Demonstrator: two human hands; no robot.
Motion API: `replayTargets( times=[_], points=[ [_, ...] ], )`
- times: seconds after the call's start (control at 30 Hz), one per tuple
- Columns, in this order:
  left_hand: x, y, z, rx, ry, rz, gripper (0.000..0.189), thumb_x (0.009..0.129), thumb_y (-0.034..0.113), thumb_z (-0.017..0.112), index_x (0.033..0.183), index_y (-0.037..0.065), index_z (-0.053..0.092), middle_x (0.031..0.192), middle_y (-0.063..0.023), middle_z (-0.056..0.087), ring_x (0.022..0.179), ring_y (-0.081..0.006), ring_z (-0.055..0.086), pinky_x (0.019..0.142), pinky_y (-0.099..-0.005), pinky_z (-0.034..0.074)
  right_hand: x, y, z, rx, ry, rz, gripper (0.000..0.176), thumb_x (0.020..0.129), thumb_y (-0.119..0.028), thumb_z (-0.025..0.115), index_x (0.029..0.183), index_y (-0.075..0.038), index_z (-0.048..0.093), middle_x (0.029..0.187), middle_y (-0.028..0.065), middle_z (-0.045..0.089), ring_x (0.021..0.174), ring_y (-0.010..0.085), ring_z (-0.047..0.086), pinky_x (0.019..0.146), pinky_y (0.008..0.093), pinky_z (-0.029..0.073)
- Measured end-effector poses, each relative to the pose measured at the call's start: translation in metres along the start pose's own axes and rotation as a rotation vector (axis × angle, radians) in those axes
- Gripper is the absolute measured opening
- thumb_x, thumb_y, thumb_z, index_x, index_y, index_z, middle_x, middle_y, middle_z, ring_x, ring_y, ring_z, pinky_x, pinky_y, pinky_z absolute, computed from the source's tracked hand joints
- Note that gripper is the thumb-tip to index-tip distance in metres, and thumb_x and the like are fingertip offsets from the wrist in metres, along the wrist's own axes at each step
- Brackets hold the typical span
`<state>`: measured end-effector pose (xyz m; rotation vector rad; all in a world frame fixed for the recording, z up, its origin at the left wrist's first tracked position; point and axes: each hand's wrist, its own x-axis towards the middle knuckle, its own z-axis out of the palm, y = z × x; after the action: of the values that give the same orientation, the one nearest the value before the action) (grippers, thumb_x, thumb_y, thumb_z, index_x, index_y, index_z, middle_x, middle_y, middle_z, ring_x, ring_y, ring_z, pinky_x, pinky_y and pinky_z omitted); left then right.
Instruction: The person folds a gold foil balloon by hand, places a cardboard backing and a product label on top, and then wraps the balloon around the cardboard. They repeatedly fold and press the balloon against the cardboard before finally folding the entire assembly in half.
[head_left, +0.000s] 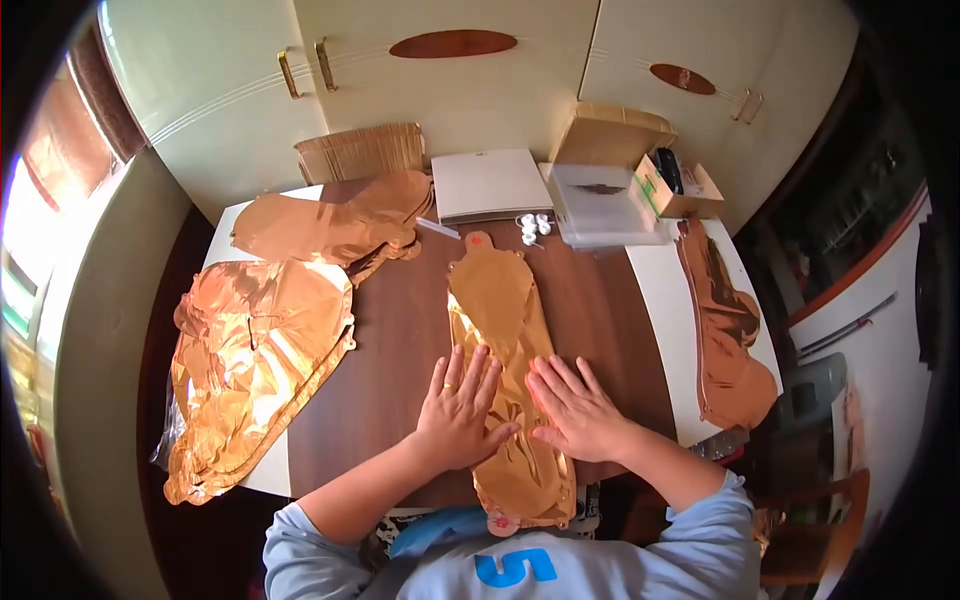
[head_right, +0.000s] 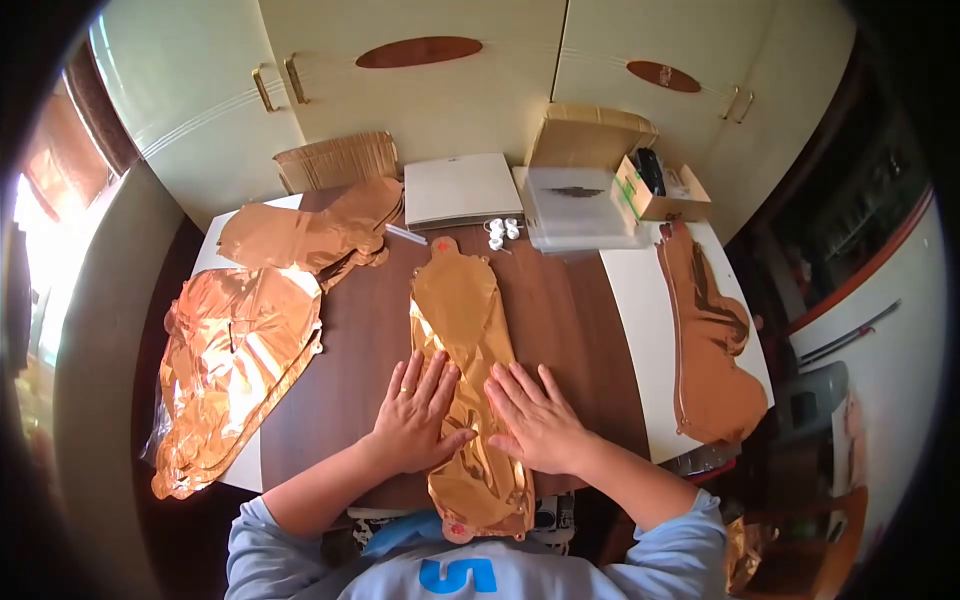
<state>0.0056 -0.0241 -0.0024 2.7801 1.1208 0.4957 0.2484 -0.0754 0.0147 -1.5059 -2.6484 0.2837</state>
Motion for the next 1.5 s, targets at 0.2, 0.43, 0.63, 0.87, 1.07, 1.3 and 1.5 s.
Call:
replayTargets(
  times=[0.2, 0.43, 0.63, 0.87, 1.07, 1.3, 1.5],
  points=[
    [-0.002, 0.0, 0.002, -0.033, -0.028, -0.03, 0.09, 0.089, 0.063, 0.055, 0.149, -0.001, 0.038, 0.156, -0.0273, 0.031, 0.142, -0.0514, 0.028, 0.114, -0.0616, 0.022, 0.053, 0.044, -0.05, 0.193, 0.049, -0.062, 0.072, 0.1, -0.049, 0.046, 0.149, 0.002, 0.034, 0.154, 0.0239, 0.035, 0.145, 0.0354, 0.032, 0.117, 0.055, 0.021],
    [0.0, 0.003, -0.007, -0.007, -0.056, -0.033, 0.073, 0.089, 0.063, 0.056, 0.149, 0.024, 0.046, 0.155, -0.0277, 0.03, 0.14, -0.0528, 0.03, 0.114, -0.0615, 0.024, 0.254, 0.147, -0.071, 0.022, 0.315, 0.182, 0.072, 0.093, -0.039, 0.063, 0.148, -0.002, 0.039, 0.153, 0.0242, 0.039, 0.141, 0.0358, 0.039, 0.116, 0.0405, 0.034],
    [-0.001, -0.001, -0.004, -0.049, -0.019, -0.026, 0.07, 0.09, 0.065, 0.054, 0.147, 0.025, 0.049, 0.156, -0.0269, 0.03, 0.14, -0.0524, 0.03, 0.114, -0.0613, 0.025, 0.292, 0.159, -0.038, -0.368, 0.06, 0.068, 0.038, 0.093, -0.026, 0.063, 0.123, -0.004, 0.056, 0.127, 0.0173, 0.06, 0.115, 0.0314, 0.062, 0.094, 0.0425, 0.052],
    [-0.001, -0.001, -0.002, -0.046, -0.023, -0.019, 0.069, 0.091, 0.064, 0.052, 0.147, 0.024, 0.049, 0.156, -0.0279, 0.029, 0.14, -0.0527, 0.029, 0.114, -0.0615, 0.023, 0.287, 0.159, -0.052, -0.371, 0.046, -0.056, 0.021, 0.087, -0.009, 0.06, 0.107, -0.002, 0.064, 0.106, 0.0155, 0.068, 0.096, 0.0337, 0.067, 0.08, 0.045, 0.055],
    [-0.002, -0.001, -0.002, -0.037, -0.032, -0.016, 0.07, 0.091, 0.064, 0.052, 0.149, 0.025, 0.046, 0.156, -0.0284, 0.029, 0.141, -0.0528, 0.028, 0.114, -0.0616, 0.022, 0.291, 0.14, -0.061, -0.49, 0.045, -0.054, 0.014, 0.081, -0.006, 0.057, 0.09, -0.005, 0.068, 0.088, 0.0141, 0.072, 0.084, 0.0335, 0.071, 0.073, 0.0436, 0.057],
    [-0.003, -0.001, -0.002, -0.062, -0.03, -0.016, 0.072, 0.091, 0.063, 0.052, 0.151, 0.024, 0.043, 0.157, -0.028, 0.028, 0.141, -0.052, 0.028, 0.115, -0.0614, 0.021, 0.286, 0.148, -0.056, -0.534, 0.257, -0.154, 0.011, 0.08, -0.01, 0.058, 0.083, -0.009, 0.068, 0.083, 0.0108, 0.072, 0.079, 0.0309, 0.071, 0.067, 0.0423, 0.057],
    [-0.004, 0.0, -0.004, -0.046, -0.042, -0.016, 0.079, 0.093, 0.065, 0.048, 0.154, 0.017, 0.036, 0.156, -0.0285, 0.028, 0.142, -0.0517, 0.027, 0.115, -0.0601, 0.021, 0.285, 0.147, -0.06, -0.162, 0.22, -0.002, 0.018, 0.082, -0.025, 0.071, 0.087, -0.008, 0.066, 0.087, 0.0094, 0.07, 0.086, 0.0328, 0.067, 0.076, 0.0448, 0.053]
  ],
)
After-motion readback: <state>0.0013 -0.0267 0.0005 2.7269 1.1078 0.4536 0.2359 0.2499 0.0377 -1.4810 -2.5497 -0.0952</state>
